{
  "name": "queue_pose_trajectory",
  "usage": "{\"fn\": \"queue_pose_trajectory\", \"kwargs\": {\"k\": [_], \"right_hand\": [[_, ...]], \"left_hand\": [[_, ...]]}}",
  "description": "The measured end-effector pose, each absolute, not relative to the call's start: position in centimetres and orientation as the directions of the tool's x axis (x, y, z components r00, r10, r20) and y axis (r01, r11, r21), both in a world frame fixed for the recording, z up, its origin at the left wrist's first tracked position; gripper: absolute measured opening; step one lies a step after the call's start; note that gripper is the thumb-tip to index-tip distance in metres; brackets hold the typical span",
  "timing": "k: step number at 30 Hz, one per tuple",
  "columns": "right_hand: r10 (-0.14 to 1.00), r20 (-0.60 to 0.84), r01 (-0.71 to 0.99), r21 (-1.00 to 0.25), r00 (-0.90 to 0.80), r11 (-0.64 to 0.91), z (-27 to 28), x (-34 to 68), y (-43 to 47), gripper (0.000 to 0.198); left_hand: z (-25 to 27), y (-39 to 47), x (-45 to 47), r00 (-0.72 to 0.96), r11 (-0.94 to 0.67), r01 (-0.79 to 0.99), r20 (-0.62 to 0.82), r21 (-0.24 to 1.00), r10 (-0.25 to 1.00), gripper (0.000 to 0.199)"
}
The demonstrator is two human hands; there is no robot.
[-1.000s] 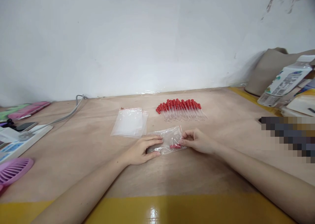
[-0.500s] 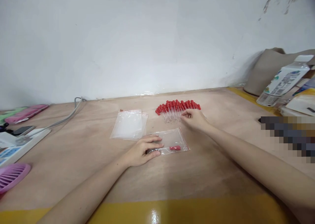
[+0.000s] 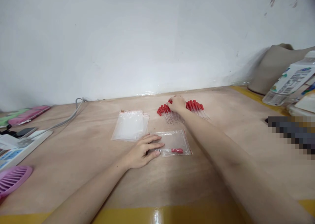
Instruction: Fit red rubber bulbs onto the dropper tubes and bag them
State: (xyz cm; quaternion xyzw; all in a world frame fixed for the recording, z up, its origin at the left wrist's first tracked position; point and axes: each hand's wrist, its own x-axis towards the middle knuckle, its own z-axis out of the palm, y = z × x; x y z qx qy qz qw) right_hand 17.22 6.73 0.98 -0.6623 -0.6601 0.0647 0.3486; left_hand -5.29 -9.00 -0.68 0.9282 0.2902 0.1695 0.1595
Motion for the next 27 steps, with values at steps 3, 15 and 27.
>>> {"fn": "queue_pose_trajectory", "kwargs": {"k": [3,15,27], "right_hand": [[0.918,0.357,0.765,-0.635,0.172,0.104,1.4,17.3,7.3,0.014],[0.869,0.387,0.132,-0.922,0.307,0.364,1.2,23.3,-1.4,0.026],[0.975,0.077,-0.147,-0.983,0.210,0.110,-3.2,24.7,-7.5,0.044]], "left_hand": [[-0.7,-8.9,-5.3,0.769,-0.770,0.491,0.212,0.408,0.603,0.034],[-0.8,-9.2,-5.1,0.729,-0.748,0.575,0.206,0.332,0.652,0.037],[-0.8,-9.1,-5.1,0.731,-0.757,0.557,0.232,0.341,0.642,0.045]]}}
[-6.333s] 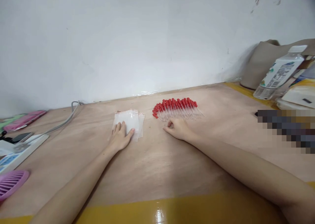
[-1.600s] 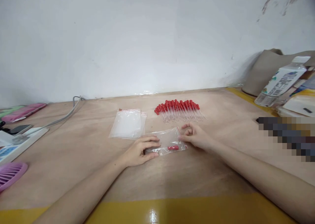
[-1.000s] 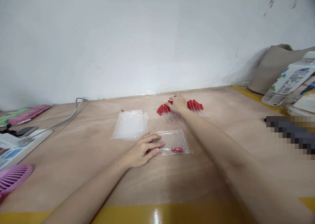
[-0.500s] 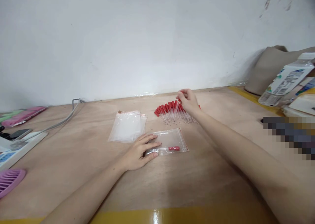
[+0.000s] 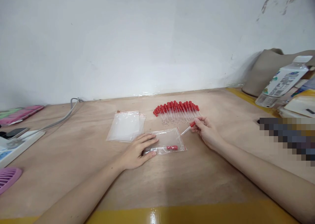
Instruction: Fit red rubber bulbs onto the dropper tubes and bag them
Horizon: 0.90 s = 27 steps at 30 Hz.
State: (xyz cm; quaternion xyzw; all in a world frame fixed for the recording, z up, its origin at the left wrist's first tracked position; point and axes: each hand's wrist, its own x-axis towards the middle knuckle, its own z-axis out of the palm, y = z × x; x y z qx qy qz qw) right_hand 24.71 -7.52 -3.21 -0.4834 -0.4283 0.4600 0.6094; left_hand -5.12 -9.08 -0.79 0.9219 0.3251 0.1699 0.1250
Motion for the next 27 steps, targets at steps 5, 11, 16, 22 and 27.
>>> {"fn": "queue_pose_trajectory", "kwargs": {"k": [5,11,16,22,27], "right_hand": [[0.987,-0.034,-0.045,-0.998,-0.157,-0.041,-2.7,25.7,-8.4,0.038],[0.958,0.072,0.364,-0.915,-0.278,0.175,-2.5,25.0,-8.8,0.028],[0.952,0.144,0.447,-0.857,-0.269,0.256,-3.2,23.4,-8.4,0.023],[0.843,0.341,0.482,-0.704,-0.416,0.522,-3.7,22.3,-8.5,0.018],[0.899,0.351,0.539,-0.719,-0.264,0.439,-3.6,22.7,-8.1,0.016]], "left_hand": [[-0.7,-9.2,-5.1,0.734,-0.752,0.564,0.211,0.341,0.646,0.050],[-0.5,-9.2,-5.0,0.731,-0.752,0.562,0.218,0.344,0.646,0.050],[-0.6,-9.2,-4.9,0.731,-0.760,0.551,0.240,0.344,0.639,0.051],[-0.7,-9.1,-4.9,0.737,-0.765,0.550,0.235,0.336,0.633,0.049],[-0.9,-8.9,-5.0,0.743,-0.758,0.560,0.203,0.335,0.638,0.046]]}}
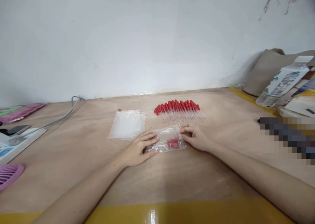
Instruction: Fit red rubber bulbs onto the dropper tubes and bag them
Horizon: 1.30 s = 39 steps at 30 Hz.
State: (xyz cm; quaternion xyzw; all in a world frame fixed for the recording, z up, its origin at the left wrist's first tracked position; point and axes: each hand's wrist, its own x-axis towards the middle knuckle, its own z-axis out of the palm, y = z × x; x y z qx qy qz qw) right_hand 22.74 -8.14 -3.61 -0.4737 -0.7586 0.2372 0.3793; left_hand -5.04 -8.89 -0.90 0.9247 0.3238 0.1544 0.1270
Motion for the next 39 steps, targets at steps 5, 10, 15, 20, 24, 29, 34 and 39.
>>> {"fn": "queue_pose_trajectory", "kwargs": {"k": [5,10,15,20,24,29,34,39], "right_hand": [[0.929,0.371,0.662,-0.697,0.002,0.277,-2.2,24.1,-4.6,0.015],[0.843,0.537,0.828,-0.468,-0.012,0.310,-0.1,23.3,0.7,0.019],[0.845,0.535,0.948,-0.270,0.004,0.166,0.4,21.2,4.4,0.030],[0.922,0.387,0.960,-0.269,0.034,0.077,0.4,20.6,6.3,0.028],[0.944,0.323,0.905,-0.419,0.072,0.074,1.3,20.8,7.1,0.019],[0.951,0.293,0.722,-0.679,0.097,0.136,3.5,21.6,6.2,0.014],[0.882,0.436,0.199,-0.894,0.177,0.402,3.6,23.7,1.2,0.015],[0.881,0.296,-0.029,-0.944,0.368,0.329,0.1,26.0,-4.7,0.033]], "left_hand": [[-0.9,-8.9,-5.0,0.731,-0.742,0.577,0.189,0.340,0.655,0.048],[-0.7,-9.2,-5.0,0.711,-0.735,0.604,0.210,0.308,0.671,0.046],[-0.9,-9.3,-5.2,0.711,-0.735,0.610,0.207,0.296,0.672,0.043],[-1.0,-9.2,-5.2,0.705,-0.732,0.606,0.215,0.312,0.676,0.043],[-1.0,-9.2,-5.2,0.708,-0.736,0.596,0.223,0.320,0.670,0.043],[-1.0,-9.2,-5.2,0.710,-0.744,0.584,0.240,0.324,0.662,0.043],[-0.9,-9.3,-5.1,0.713,-0.746,0.570,0.245,0.344,0.657,0.043],[-1.0,-9.2,-5.2,0.711,-0.731,0.581,0.213,0.359,0.670,0.043]]}}
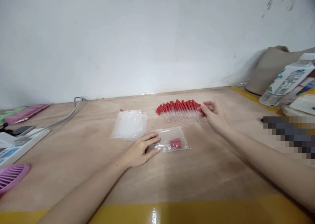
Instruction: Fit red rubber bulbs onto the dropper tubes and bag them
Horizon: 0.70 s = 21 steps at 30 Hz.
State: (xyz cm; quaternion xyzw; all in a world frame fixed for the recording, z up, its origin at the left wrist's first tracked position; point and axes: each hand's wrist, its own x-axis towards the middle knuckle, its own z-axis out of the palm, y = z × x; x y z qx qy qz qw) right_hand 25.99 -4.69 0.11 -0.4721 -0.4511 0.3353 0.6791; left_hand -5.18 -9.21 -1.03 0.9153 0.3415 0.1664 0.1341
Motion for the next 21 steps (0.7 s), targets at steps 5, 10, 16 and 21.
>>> {"fn": "queue_pose_trajectory", "kwargs": {"k": [5,10,16,21], "right_hand": [[0.911,0.171,-0.179,-0.951,0.376,0.253,-2.4,26.0,-7.0,0.041],[0.953,0.034,-0.341,-0.929,0.300,0.141,-3.1,24.6,-7.5,0.041],[0.994,0.022,-0.332,-0.942,0.108,0.056,-3.1,24.3,-8.8,0.035],[0.996,0.038,-0.282,-0.958,0.079,0.059,-3.2,24.7,-9.1,0.034]], "left_hand": [[-1.1,-9.2,-5.3,0.711,-0.725,0.588,0.197,0.360,0.675,0.044],[-0.9,-9.3,-5.3,0.708,-0.721,0.595,0.192,0.355,0.679,0.045],[-0.8,-9.3,-5.1,0.698,-0.712,0.602,0.194,0.361,0.689,0.047],[-1.2,-9.2,-5.2,0.701,-0.724,0.579,0.223,0.375,0.677,0.047]]}}
